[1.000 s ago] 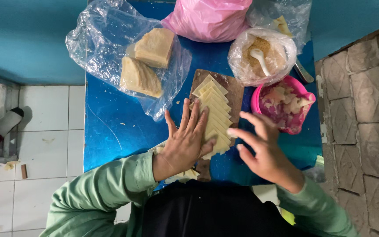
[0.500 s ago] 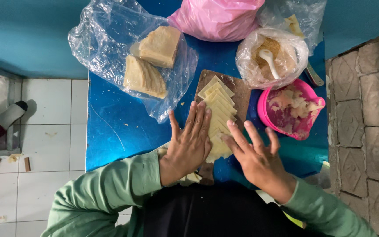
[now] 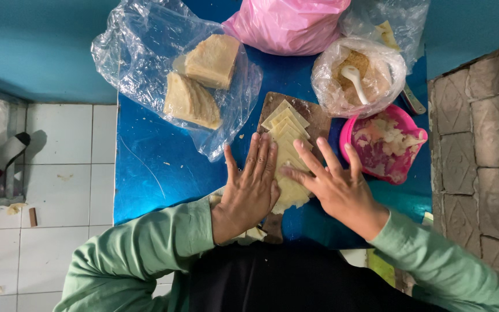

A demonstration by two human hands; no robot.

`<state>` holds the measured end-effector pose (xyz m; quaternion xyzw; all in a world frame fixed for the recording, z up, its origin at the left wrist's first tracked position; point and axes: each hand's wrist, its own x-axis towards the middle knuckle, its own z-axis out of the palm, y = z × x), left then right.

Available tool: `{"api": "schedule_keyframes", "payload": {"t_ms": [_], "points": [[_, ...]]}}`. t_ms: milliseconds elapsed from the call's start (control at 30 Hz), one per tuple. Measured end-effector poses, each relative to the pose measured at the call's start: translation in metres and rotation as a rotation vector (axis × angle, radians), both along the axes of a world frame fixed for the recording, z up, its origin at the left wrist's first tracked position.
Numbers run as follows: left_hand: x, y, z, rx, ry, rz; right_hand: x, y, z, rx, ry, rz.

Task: The person tears and cuts pieces from a soft white food block by hand on a small wooden board, arranging the thin slices in a fanned pattern on the board and placing some pieces into a pink bowl. They occasionally reach into a plastic bag of fried pieces and a bag of brown powder on the table.

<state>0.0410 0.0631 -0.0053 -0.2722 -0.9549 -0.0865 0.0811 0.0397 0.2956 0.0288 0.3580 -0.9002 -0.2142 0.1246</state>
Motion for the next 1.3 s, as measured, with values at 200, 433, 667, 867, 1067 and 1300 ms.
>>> {"api": "schedule_keyframes", "payload": {"t_ms": [200, 433, 667, 867, 1067, 1300], "points": [[0.0, 0.001, -0.001, -0.002, 0.018, 0.018, -0.028, -0.011, 0.001, 0.025, 0.126, -0.034], [0.002, -0.001, 0.0, 0.063, 0.024, -0.005, -0.039, -0.021, 0.017, -0.336, -0.057, -0.189], [-0.009, -0.016, -0.004, 0.181, -0.084, -0.12, 0.019, -0.018, 0.015, -0.813, -0.643, -0.061], [-0.01, -0.016, -0.015, 0.131, -0.102, -0.111, 0.048, -0.023, -0.011, -0.643, -0.403, -0.168], [-0.013, -0.019, -0.013, 0.144, -0.211, -0.121, 0.071, -0.019, 0.005, -0.322, -0.128, -0.33], [-0.02, -0.023, 0.006, 0.09, -0.488, -0.168, 0.067, -0.015, 0.011, -0.313, -0.119, -0.14]]}}
